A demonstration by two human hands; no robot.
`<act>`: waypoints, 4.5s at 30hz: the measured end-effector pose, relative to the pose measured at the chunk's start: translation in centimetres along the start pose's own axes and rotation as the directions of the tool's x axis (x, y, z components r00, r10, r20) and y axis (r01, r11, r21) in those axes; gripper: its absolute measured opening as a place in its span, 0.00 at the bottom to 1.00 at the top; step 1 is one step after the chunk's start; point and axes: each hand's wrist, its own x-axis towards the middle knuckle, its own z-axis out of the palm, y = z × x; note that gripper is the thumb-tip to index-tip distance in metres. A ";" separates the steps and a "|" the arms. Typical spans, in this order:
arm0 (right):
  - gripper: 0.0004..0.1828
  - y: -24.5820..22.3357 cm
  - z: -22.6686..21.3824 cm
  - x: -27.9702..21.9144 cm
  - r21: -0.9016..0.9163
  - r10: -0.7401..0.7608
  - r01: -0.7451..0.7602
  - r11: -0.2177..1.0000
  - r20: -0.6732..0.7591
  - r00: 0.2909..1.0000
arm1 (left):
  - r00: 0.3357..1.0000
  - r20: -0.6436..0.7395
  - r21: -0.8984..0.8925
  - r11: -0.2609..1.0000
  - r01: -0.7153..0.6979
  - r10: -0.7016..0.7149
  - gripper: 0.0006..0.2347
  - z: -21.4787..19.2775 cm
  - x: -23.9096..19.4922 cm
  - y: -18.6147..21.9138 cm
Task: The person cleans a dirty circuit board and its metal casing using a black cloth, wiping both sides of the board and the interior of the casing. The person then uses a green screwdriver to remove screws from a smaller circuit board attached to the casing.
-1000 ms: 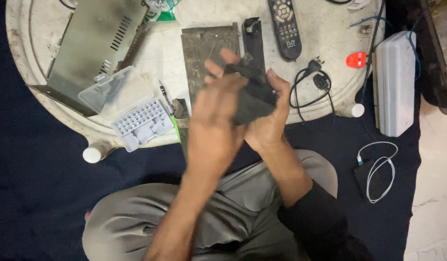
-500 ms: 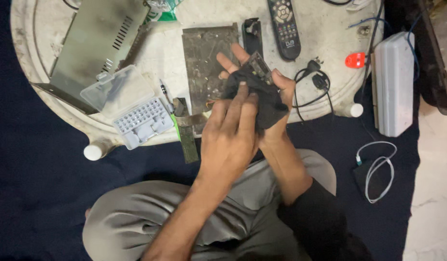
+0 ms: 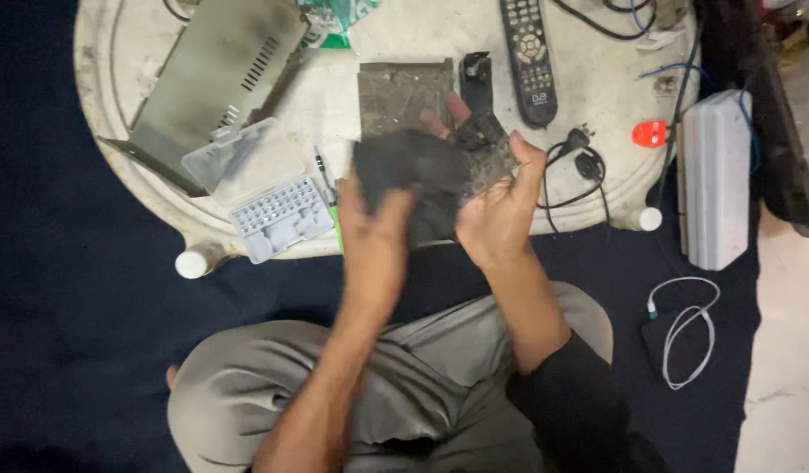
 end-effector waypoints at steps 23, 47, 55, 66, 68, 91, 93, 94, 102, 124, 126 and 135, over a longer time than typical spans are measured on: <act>0.30 0.9 -1.1 -1.0 -0.002 -0.091 0.092 0.996 -0.141 0.986 | 0.996 0.091 -0.036 0.999 0.009 -0.006 0.17 -1.3 1.5 2.4; 0.24 0.1 -0.6 -0.6 -0.028 -0.115 0.112 0.993 -0.182 0.977 | 0.835 0.296 0.526 0.651 -0.547 0.463 0.20 0.0 1.4 1.7; 0.22 1.0 -0.8 -1.3 -0.123 -0.182 0.170 0.978 -0.100 0.978 | 0.918 0.132 0.633 0.680 -0.369 0.375 0.19 0.3 1.8 2.2; 0.24 0.7 -0.3 -1.1 -0.108 -0.131 0.115 0.987 -0.156 0.979 | 0.911 0.076 0.641 0.680 -0.355 0.404 0.19 -0.6 2.4 2.9; 0.25 0.5 -0.1 -1.0 -0.099 -0.126 0.111 0.989 -0.163 0.979 | 0.889 0.110 0.531 0.730 -0.431 0.445 0.17 -0.3 1.8 3.0; 0.39 -0.6 0.5 -0.5 -0.017 -0.067 0.065 0.998 -0.172 0.983 | 0.989 -0.120 -0.149 0.986 0.073 -0.091 0.15 -1.4 0.8 0.6; 0.39 -0.4 0.5 -0.6 -0.048 -0.090 0.083 0.995 -0.171 0.981 | 0.983 -0.127 -0.150 0.983 0.110 -0.129 0.14 -1.3 0.7 0.3; 0.39 -0.3 0.5 -0.6 -0.063 -0.100 0.090 0.994 -0.169 0.981 | 0.977 -0.146 -0.142 0.981 0.134 -0.155 0.14 -1.3 0.8 0.1; 0.39 -0.7 0.4 -0.7 -0.038 -0.075 0.069 0.997 -0.196 0.978 | 0.968 -0.198 -0.087 0.986 0.139 -0.154 0.20 -1.6 1.3 -1.1; 0.35 0.3 1.0 -1.0 -0.128 -0.223 0.209 0.970 -0.111 0.969 | 1.000 0.007 0.266 0.964 0.019 -0.021 0.12 0.5 0.5 0.4; 0.34 0.7 1.0 -1.1 -0.231 -0.300 0.273 0.934 -0.090 0.950 | 0.991 0.108 0.371 0.922 -0.112 0.077 0.11 0.4 0.3 0.7; 0.33 0.5 0.7 -1.1 -0.264 -0.317 0.276 0.924 -0.123 0.941 | 0.993 0.090 0.327 0.944 0.040 -0.073 0.09 0.1 0.4 1.8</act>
